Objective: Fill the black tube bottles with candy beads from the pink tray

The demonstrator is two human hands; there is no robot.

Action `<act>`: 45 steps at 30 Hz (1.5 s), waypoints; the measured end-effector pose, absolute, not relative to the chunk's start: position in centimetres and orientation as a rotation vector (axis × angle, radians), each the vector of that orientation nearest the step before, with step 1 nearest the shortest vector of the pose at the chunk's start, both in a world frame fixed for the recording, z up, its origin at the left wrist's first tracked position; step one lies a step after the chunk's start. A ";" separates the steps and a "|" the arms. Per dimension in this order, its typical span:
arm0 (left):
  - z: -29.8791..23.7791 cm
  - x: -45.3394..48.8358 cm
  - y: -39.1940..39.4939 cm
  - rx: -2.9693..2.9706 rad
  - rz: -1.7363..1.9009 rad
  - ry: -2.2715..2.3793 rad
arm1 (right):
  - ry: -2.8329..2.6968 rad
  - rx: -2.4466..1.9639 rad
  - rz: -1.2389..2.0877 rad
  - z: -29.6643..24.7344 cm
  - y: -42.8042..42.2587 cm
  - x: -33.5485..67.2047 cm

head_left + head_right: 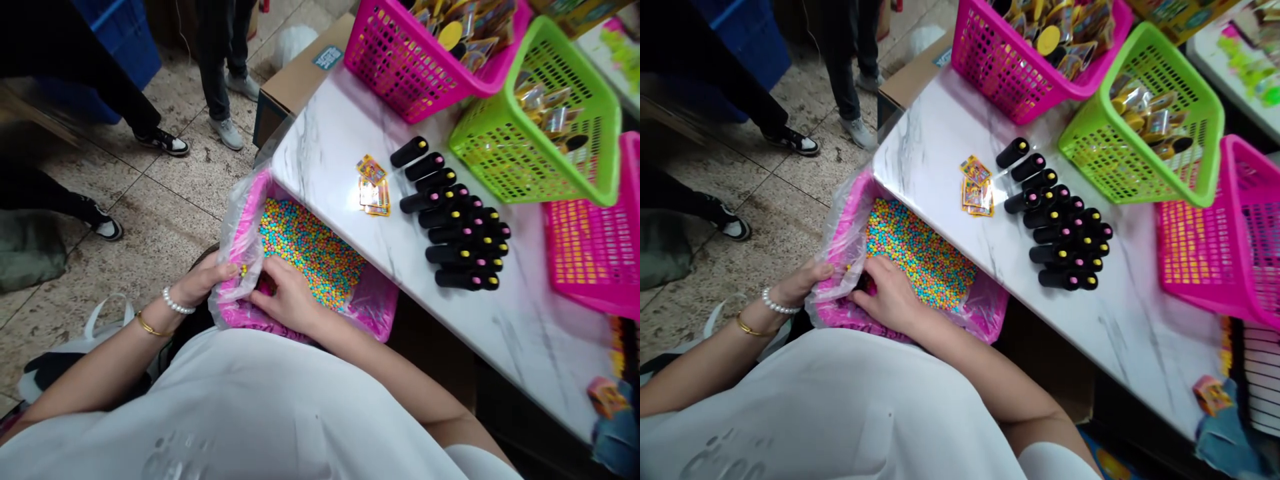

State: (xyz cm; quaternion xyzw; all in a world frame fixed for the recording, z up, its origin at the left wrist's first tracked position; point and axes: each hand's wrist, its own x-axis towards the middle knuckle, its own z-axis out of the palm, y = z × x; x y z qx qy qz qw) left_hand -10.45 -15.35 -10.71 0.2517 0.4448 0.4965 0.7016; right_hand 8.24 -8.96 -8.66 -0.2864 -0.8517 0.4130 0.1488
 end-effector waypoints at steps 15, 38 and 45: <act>-10.1 -10.1 -15.2 0.457 1.028 0.955 | -2.770 -1.154 0.557 -9.5 -5.7 19.0; -9.0 -10.0 -15.5 0.431 1.054 0.971 | -2.646 -0.964 0.963 -8.6 -7.0 17.1; -9.3 -10.3 -15.3 0.400 1.058 1.013 | -1.806 -1.126 1.374 -6.2 -8.4 19.5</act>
